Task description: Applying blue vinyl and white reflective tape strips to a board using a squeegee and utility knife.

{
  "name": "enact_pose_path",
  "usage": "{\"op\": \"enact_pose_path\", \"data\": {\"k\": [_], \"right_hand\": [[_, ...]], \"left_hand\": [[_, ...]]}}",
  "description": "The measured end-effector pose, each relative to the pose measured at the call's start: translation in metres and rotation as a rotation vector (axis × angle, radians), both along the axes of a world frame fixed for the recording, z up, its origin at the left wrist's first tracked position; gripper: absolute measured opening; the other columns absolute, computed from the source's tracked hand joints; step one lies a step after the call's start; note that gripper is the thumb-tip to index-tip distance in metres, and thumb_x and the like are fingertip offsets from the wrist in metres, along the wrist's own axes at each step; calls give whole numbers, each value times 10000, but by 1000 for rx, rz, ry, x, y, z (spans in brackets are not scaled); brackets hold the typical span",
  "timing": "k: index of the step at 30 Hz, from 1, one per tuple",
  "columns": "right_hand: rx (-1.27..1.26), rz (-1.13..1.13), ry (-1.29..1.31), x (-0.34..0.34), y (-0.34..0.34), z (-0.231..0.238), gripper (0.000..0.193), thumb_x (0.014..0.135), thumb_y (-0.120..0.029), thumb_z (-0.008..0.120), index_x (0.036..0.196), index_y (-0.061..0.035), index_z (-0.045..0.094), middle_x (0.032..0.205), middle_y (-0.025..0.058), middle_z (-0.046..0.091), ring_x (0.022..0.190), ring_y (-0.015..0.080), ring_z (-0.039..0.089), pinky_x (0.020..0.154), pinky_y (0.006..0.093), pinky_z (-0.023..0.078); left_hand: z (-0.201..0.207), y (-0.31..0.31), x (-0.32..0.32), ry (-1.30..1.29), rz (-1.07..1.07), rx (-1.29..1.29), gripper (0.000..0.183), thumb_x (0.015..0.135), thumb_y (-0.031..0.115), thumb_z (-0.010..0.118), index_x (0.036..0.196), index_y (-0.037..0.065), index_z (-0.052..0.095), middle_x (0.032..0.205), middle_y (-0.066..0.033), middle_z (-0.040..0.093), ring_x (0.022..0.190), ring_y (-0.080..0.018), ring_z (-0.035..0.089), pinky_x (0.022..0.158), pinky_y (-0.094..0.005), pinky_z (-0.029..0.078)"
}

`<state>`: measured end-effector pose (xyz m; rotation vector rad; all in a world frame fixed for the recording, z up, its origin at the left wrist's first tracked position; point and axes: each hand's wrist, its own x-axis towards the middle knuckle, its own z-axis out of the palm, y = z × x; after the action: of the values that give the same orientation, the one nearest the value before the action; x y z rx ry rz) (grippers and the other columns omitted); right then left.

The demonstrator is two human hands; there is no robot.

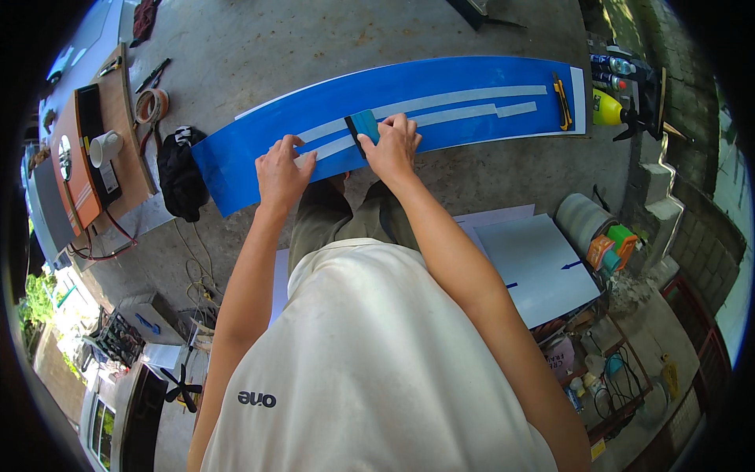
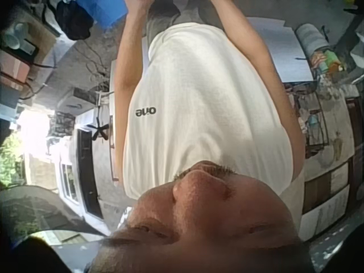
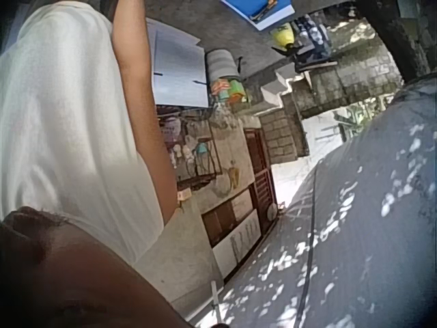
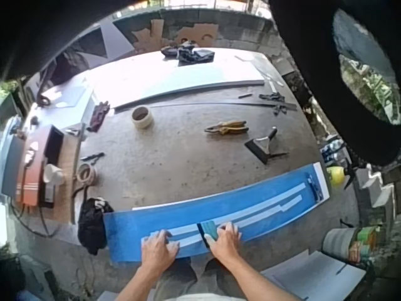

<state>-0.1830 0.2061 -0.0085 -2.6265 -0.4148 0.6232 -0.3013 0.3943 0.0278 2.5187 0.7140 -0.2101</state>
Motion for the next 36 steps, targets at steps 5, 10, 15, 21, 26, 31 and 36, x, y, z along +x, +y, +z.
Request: {"op": "enact_pose_path", "data": {"k": [5, 10, 15, 21, 26, 31, 36], "right_hand": [[38, -9, 25, -20, 24, 3, 356, 847, -307, 810, 975, 17, 742, 1184, 126, 556, 1183, 338, 471, 996, 502, 380], [35, -13, -44, -25, 23, -5, 411, 851, -346, 816, 999, 26, 720, 1176, 114, 562, 1152, 331, 493, 968, 489, 403], [1, -21, -21, -26, 23, -3, 391, 861, -316, 804, 1030, 27, 725, 1183, 118, 552, 1179, 332, 479, 1007, 489, 386], [1, -29, -37, -26, 25, -5, 393, 854, -313, 814, 1027, 27, 722, 1194, 124, 555, 1178, 335, 479, 1006, 489, 387], [12, -32, -68, -31, 24, -8, 377, 848, -298, 818, 993, 35, 718, 1189, 128, 557, 1173, 339, 479, 1001, 482, 392], [50, 9, -92, -46, 42, -4, 359, 837, -280, 823, 962, 39, 716, 1176, 134, 554, 1167, 344, 478, 1003, 474, 395], [103, 8, -80, -68, 67, -5, 335, 835, -257, 821, 946, 41, 714, 1166, 145, 550, 1154, 352, 484, 998, 479, 406]], "left_hand": [[3, 1, -1, -34, -44, 20, 330, 858, 307, 784, 1094, 117, 652, 860, -82, 708, 876, -260, 684, 883, -410, 436], [24, 14, -2, 147, -17, -208, 413, 854, 356, 778, 1173, 137, 635, 779, -126, 703, 761, -330, 715, 728, -438, 524], [44, 32, -3, 232, -86, -104, 448, 851, 332, 776, 1211, 128, 604, 842, -139, 748, 821, -358, 745, 699, -461, 571], [27, 38, -26, 112, -24, -15, 400, 887, 323, 735, 1209, 121, 610, 1014, -120, 745, 896, -336, 737, 735, -439, 567], [20, 43, -35, 65, -77, -14, 349, 900, 283, 709, 1188, 113, 610, 1015, -123, 735, 952, -325, 716, 826, -445, 527], [16, 43, -42, 12, -80, -125, 344, 896, 262, 709, 1187, 112, 603, 971, -143, 739, 939, -324, 711, 836, -444, 504], [13, 39, -45, -60, -66, -149, 331, 890, 252, 705, 1168, 115, 589, 836, -126, 711, 799, -328, 684, 752, -443, 480]]}}
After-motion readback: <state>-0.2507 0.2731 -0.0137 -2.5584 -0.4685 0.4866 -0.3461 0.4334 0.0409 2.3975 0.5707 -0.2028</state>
